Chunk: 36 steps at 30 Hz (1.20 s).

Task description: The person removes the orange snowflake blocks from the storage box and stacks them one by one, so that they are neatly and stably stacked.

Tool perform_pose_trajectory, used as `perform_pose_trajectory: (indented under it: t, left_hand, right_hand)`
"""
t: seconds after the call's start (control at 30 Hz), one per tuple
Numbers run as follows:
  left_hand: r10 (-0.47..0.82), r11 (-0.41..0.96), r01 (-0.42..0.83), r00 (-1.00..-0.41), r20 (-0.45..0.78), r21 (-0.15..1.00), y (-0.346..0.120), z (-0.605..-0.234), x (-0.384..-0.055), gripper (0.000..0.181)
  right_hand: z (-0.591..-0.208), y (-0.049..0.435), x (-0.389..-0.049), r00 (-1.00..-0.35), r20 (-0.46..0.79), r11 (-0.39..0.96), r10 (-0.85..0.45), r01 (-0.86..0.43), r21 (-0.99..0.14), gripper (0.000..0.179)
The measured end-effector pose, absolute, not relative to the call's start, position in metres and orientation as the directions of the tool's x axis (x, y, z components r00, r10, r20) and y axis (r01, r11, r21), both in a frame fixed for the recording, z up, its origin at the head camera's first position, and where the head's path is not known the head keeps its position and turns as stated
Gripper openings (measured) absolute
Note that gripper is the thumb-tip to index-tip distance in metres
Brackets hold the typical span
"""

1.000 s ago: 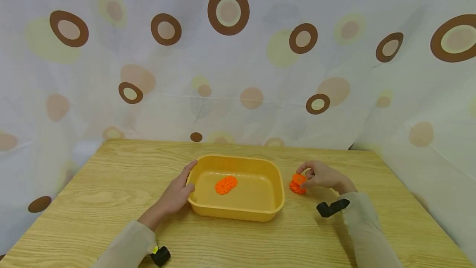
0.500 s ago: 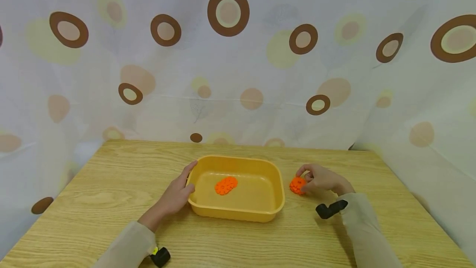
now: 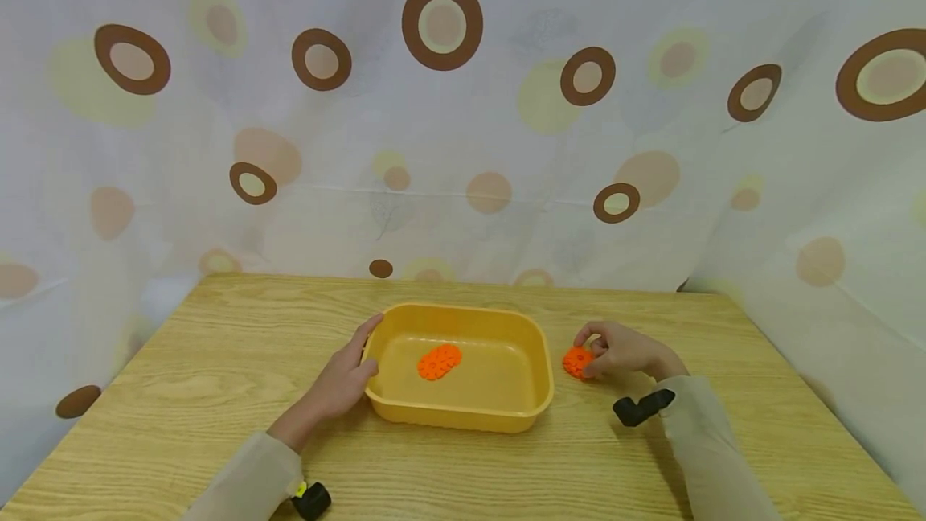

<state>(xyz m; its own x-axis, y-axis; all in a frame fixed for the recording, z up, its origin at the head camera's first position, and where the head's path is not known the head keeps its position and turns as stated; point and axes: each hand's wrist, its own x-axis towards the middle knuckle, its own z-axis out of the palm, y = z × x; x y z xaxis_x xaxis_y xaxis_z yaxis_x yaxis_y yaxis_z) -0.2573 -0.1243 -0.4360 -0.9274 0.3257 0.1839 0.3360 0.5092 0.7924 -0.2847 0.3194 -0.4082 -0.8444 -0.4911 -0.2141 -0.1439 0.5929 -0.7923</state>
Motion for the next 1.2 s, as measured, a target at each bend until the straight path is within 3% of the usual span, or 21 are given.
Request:
perform_pose_trajectory:
  t: [0.77,1.2]
  left_hand:
    - [0.323,0.51,0.34,-0.927,0.191,0.79,-0.1243,-0.4353,-0.2564,0.066]
    - [0.336,0.494,0.348,-0.922,0.194,0.797,-0.125,-0.4361,-0.2561,0.066]
  right_hand:
    - [-0.4032,0.3221,-0.2832,-0.845,-0.223,0.622,-0.486,-0.155,-0.767,0.044]
    - [-0.4027,0.3203,-0.2823,-0.833,-0.148,0.568,-0.533,-0.223,-0.792,0.04]
